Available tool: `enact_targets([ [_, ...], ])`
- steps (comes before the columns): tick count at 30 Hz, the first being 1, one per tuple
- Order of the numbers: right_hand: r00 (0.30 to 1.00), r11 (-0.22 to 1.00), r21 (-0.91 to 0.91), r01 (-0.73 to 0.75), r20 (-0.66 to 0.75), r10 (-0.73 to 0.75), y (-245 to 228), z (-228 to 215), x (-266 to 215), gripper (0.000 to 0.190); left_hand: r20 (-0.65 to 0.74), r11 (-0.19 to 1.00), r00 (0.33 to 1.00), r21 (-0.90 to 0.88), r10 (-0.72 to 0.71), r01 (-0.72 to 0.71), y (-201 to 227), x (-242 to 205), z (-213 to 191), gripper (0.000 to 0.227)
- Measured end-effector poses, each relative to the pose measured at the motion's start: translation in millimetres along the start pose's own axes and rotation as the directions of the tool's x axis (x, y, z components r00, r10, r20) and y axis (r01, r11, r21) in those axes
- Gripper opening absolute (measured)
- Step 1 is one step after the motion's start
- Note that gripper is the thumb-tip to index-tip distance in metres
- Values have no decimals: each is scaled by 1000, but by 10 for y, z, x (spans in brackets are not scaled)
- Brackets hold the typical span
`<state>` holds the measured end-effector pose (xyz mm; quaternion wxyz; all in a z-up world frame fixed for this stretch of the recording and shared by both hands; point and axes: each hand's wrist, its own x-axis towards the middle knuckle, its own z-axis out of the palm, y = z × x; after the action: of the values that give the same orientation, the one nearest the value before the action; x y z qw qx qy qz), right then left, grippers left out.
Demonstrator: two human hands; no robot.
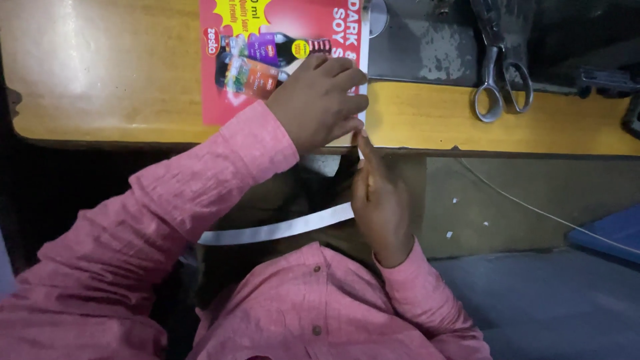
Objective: The person uses a sewing machine to stitch a white strip of material onto the edges of various printed sachet packets. They repeatedly pick up different packets from a stack, align them under the needle, and sew along the side before moving to the next item.
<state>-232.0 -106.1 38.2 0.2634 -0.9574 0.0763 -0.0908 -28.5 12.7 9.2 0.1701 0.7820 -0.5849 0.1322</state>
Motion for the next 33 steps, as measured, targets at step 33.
enact_targets([
  [33,996,996,86,-35,85,28,38,-106,1448,46,-150,992,988,-127,-44,25,-716,317,127,16],
])
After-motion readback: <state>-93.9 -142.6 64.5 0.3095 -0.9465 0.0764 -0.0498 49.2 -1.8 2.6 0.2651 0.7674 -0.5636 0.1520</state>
